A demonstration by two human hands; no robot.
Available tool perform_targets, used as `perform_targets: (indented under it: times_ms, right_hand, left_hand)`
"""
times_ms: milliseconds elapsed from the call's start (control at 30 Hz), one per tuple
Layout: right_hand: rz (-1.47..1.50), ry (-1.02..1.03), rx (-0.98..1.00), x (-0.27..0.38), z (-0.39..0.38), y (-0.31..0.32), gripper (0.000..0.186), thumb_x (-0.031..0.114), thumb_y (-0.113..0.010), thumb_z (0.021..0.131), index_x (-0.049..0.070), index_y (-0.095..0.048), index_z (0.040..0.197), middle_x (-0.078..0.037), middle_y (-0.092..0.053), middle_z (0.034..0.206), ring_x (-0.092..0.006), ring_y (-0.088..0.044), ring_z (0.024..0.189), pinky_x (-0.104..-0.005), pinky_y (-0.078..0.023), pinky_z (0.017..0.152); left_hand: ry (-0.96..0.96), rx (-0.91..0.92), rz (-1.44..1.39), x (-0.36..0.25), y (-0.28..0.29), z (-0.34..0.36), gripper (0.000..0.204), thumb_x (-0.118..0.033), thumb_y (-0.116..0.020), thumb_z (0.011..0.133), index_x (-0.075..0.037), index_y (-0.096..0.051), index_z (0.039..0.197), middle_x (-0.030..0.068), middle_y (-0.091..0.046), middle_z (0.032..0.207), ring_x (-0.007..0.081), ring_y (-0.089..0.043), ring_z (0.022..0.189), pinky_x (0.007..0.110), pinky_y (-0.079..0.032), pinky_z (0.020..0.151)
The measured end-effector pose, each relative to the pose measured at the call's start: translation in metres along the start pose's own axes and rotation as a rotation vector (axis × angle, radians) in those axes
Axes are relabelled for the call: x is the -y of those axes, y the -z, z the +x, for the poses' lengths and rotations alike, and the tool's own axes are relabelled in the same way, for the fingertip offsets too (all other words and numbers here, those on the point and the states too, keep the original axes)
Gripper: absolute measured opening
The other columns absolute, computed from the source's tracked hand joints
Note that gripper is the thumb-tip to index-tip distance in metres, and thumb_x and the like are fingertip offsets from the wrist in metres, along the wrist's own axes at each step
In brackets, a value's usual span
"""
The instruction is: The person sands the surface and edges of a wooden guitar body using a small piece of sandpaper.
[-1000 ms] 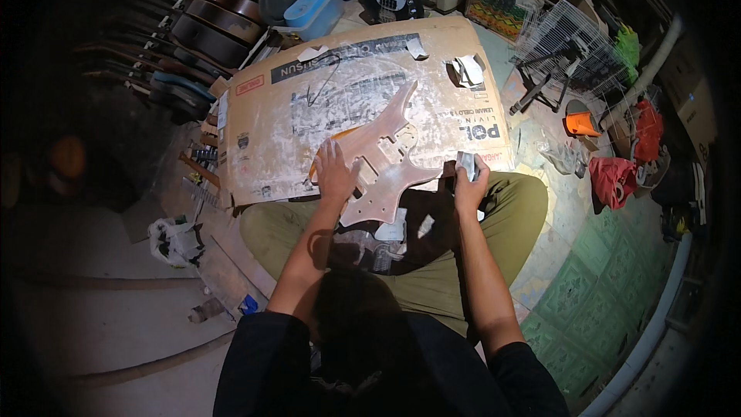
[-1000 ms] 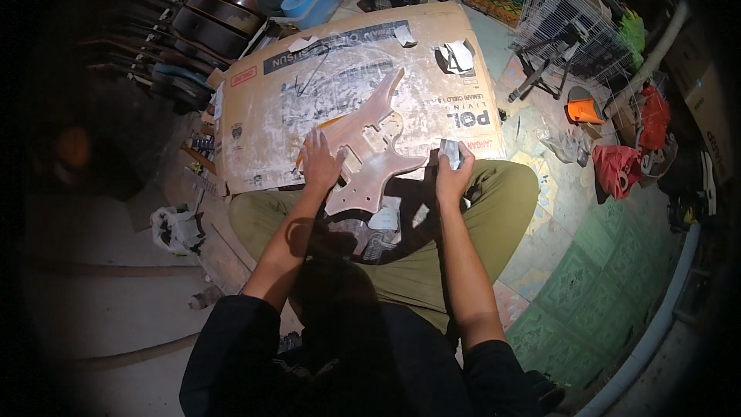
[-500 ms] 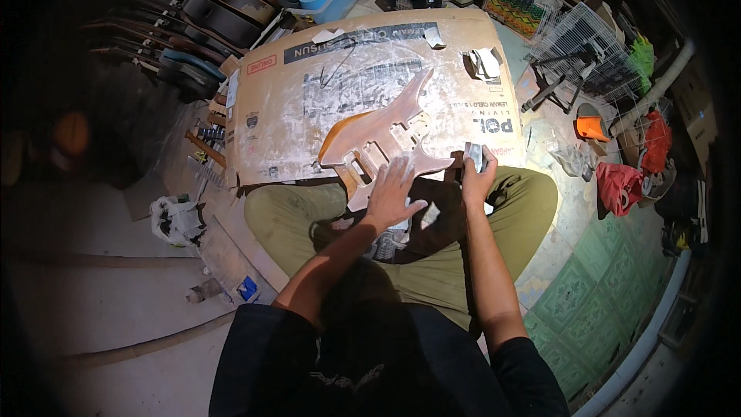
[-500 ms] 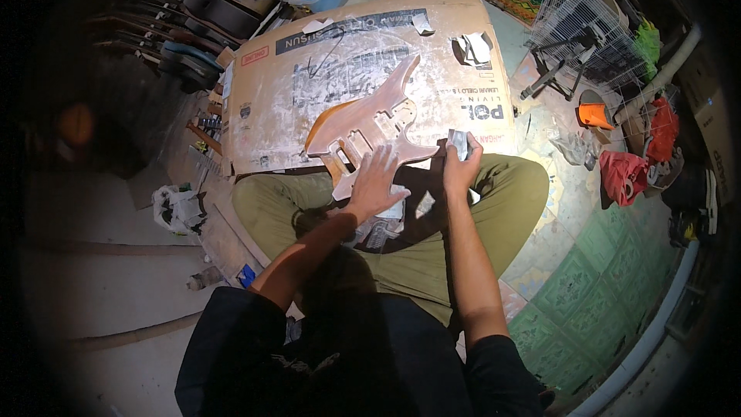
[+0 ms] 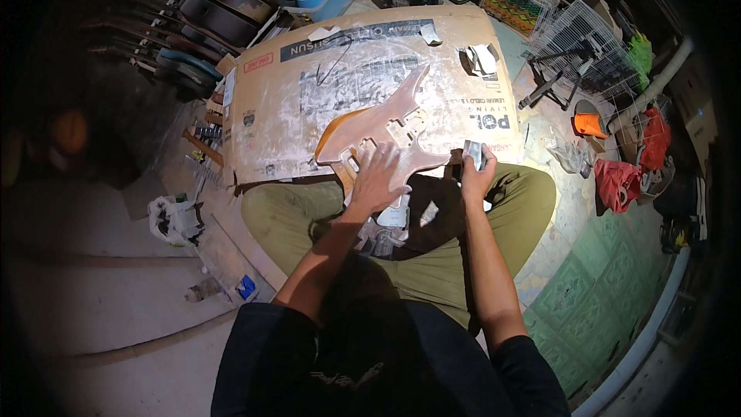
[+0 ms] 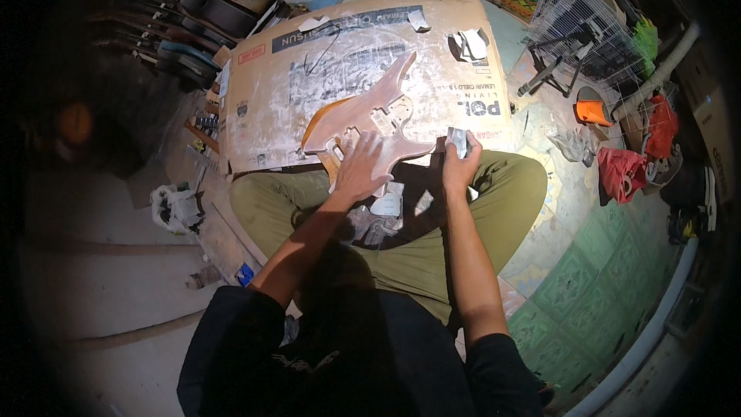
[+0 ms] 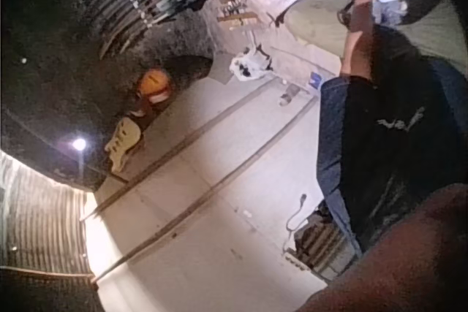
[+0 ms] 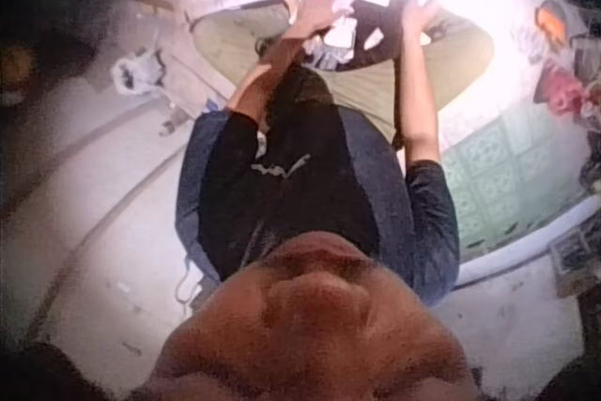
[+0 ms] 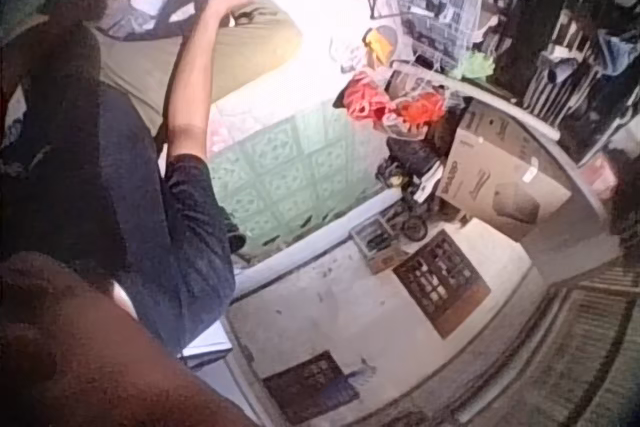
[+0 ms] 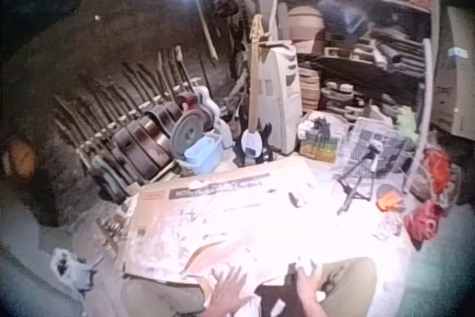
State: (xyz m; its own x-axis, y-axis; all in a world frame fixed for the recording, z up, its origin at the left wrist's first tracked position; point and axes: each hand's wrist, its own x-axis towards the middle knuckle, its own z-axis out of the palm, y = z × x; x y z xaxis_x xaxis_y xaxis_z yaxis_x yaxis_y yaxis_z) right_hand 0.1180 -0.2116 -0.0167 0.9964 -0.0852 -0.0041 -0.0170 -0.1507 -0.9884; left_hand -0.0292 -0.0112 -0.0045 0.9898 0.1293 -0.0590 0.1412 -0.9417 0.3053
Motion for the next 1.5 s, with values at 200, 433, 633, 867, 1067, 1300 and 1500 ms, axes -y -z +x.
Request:
perform_targets:
  times_ms: [200,433,633,867,1067,1300,1500]
  right_hand:
    - [0.008,-0.049,0.012,0.005,-0.002,-0.001,0.052,0.008,-0.073,0.087,-0.006,-0.053,0.132,-0.019,-0.06,0.128,-0.0259,-0.057,0.121,-0.037,-0.042,0.108]
    - [0.013,-0.034,-0.005,0.008,-0.002,-0.002,0.052,0.007,-0.072,0.086,-0.006,-0.053,0.133,-0.019,-0.061,0.128,-0.0262,-0.059,0.119,-0.0368,-0.044,0.107]
    - [0.049,-0.084,-0.012,0.002,0.0,-0.002,0.052,0.006,-0.073,0.085,-0.006,-0.053,0.132,-0.018,-0.061,0.127,-0.026,-0.058,0.12,-0.0366,-0.043,0.107]
    - [0.057,-0.057,-0.026,-0.008,0.003,-0.005,0.051,0.007,-0.073,0.086,-0.005,-0.053,0.132,-0.019,-0.061,0.128,-0.0256,-0.057,0.121,-0.0362,-0.042,0.107]
    - [0.099,-0.072,-0.099,-0.004,0.007,0.005,0.05,0.006,-0.072,0.087,-0.005,-0.053,0.132,-0.018,-0.06,0.129,-0.0254,-0.057,0.121,-0.036,-0.042,0.107]
    - [0.133,-0.075,-0.174,0.024,0.008,0.007,0.051,0.004,-0.069,0.087,-0.006,-0.053,0.134,-0.016,-0.058,0.131,-0.0238,-0.055,0.122,-0.0355,-0.04,0.109]
    - [0.093,-0.003,-0.2,0.021,0.009,0.005,0.049,0.005,-0.071,0.087,-0.005,-0.053,0.132,-0.017,-0.059,0.129,-0.0243,-0.056,0.121,-0.0363,-0.041,0.108]
  left_hand:
    - [0.289,-0.079,0.086,0.059,0.011,0.016,0.085,-0.053,-0.063,0.093,-0.004,-0.036,0.157,0.0196,-0.023,0.167,0.0409,-0.018,0.155,0.059,-0.015,0.123]
    - [0.397,-0.024,-0.111,0.12,0.036,0.031,0.093,-0.062,-0.063,0.091,-0.007,-0.033,0.159,0.0197,-0.03,0.165,0.0388,-0.028,0.151,0.052,-0.024,0.123]
    - [0.301,0.033,-0.089,0.102,0.045,0.057,0.112,-0.054,-0.082,0.07,-0.005,-0.033,0.158,0.0207,-0.032,0.163,0.0395,-0.031,0.15,0.049,-0.024,0.124]
    - [0.252,0.084,-0.193,0.111,0.06,0.089,0.101,-0.038,-0.084,0.057,-0.008,-0.051,0.148,0.0229,-0.056,0.143,0.0393,-0.05,0.136,0.047,-0.04,0.116]
    - [0.308,0.132,-0.001,0.091,0.075,0.093,0.098,-0.047,-0.085,0.056,-0.015,-0.056,0.145,0.023,-0.061,0.134,0.039,-0.056,0.129,0.05,-0.048,0.107]
    - [0.713,0.092,0.051,0.076,0.067,0.083,0.1,-0.069,-0.081,0.061,-0.001,-0.06,0.13,0.0238,-0.068,0.119,0.0399,-0.067,0.111,0.049,-0.054,0.096]
    - [0.884,0.036,-0.063,0.055,0.057,0.073,0.109,-0.079,-0.075,0.063,0.008,-0.059,0.127,0.0296,-0.068,0.118,0.0412,-0.068,0.112,0.049,-0.054,0.096]
